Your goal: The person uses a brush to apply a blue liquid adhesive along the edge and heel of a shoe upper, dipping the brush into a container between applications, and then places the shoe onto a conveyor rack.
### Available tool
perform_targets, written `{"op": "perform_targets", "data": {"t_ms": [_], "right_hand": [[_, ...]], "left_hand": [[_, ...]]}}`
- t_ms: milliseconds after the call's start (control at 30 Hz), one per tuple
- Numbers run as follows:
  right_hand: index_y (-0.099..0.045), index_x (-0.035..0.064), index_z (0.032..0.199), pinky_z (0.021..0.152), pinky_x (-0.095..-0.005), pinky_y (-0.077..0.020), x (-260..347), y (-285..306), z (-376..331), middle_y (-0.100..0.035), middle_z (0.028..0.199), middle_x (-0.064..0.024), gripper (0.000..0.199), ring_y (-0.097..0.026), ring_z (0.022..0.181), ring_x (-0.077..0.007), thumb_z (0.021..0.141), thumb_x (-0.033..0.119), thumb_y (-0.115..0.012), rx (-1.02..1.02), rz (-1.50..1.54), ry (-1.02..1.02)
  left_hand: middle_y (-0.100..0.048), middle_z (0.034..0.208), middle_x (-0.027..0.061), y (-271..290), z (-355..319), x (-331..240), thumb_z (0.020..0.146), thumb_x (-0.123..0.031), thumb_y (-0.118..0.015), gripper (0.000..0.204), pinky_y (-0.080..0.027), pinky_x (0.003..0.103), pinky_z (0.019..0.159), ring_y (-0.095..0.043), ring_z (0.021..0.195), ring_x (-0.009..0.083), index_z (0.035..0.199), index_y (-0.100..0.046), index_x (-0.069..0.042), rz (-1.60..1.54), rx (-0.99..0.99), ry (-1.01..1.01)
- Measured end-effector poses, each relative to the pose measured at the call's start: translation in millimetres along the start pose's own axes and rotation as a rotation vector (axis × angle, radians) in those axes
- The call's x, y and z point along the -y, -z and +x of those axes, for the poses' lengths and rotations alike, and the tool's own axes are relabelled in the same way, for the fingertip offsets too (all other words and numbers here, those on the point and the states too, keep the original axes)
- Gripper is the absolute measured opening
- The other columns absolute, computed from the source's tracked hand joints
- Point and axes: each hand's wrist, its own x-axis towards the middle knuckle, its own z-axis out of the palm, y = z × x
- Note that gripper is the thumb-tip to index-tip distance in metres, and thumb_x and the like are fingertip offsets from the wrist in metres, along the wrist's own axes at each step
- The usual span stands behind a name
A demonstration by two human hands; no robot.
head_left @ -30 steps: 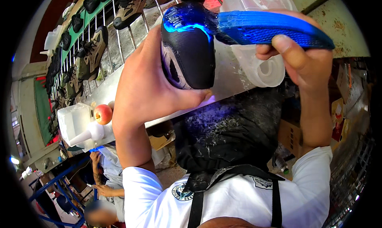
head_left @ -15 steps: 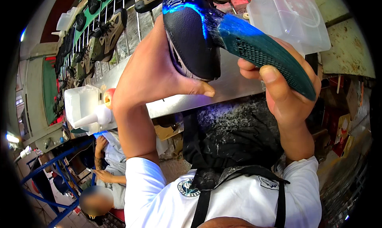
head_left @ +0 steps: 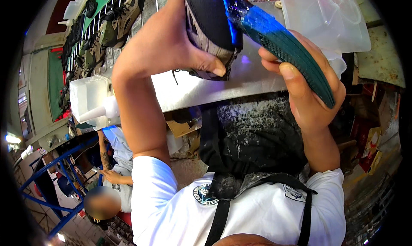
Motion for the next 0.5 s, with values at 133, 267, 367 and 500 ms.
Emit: {"op": "perform_targets", "data": {"t_ms": [133,267,367,500], "right_hand": [[-0.053,-0.0196,0.131,0.087,-0.0409,-0.0632,-7,0,-5,-0.068,0.113,-0.0295,0.04,-0.072,0.102,-0.034,0.097,-0.001,-0.059,-0.005,-0.003,-0.006],[-0.052,-0.0195,0.132,0.089,-0.0415,-0.0627,-14,-1,-11,-0.068,0.114,-0.0298,0.04,-0.072,0.104,-0.0344,0.097,-0.002,-0.058,-0.021,0.014,-0.012],[-0.051,-0.0194,0.133,0.09,-0.0412,-0.0625,-19,-4,-15,-0.068,0.115,-0.0298,0.04,-0.071,0.104,-0.0343,0.097,-0.003,-0.058,-0.01,0.029,-0.027],[-0.052,-0.0192,0.132,0.09,-0.0405,-0.0623,-25,-4,-22,-0.068,0.115,-0.0289,0.038,-0.071,0.105,-0.0338,0.097,-0.003,-0.058,-0.009,-0.033,-0.054]], "left_hand": [[-0.067,0.121,0.0091,6,4,-1,0.054,-0.011,-0.099,0.097,-0.053,0.036,0.097,-0.064,0.113,0.0196,0.137,-0.051,0.0,-0.025,0.079,0.083],[-0.067,0.122,0.0093,7,11,4,0.055,-0.011,-0.098,0.095,-0.053,0.037,0.097,-0.064,0.113,0.0205,0.137,-0.052,0.0,-0.036,0.094,0.07],[-0.067,0.122,0.0094,11,7,2,0.056,-0.012,-0.097,0.093,-0.053,0.037,0.098,-0.064,0.113,0.0212,0.136,-0.052,-0.001,-0.026,0.084,0.089],[-0.067,0.122,0.0095,10,12,9,0.058,-0.012,-0.096,0.091,-0.052,0.038,0.098,-0.064,0.114,0.022,0.136,-0.052,-0.001,-0.035,0.085,0.078]]}}
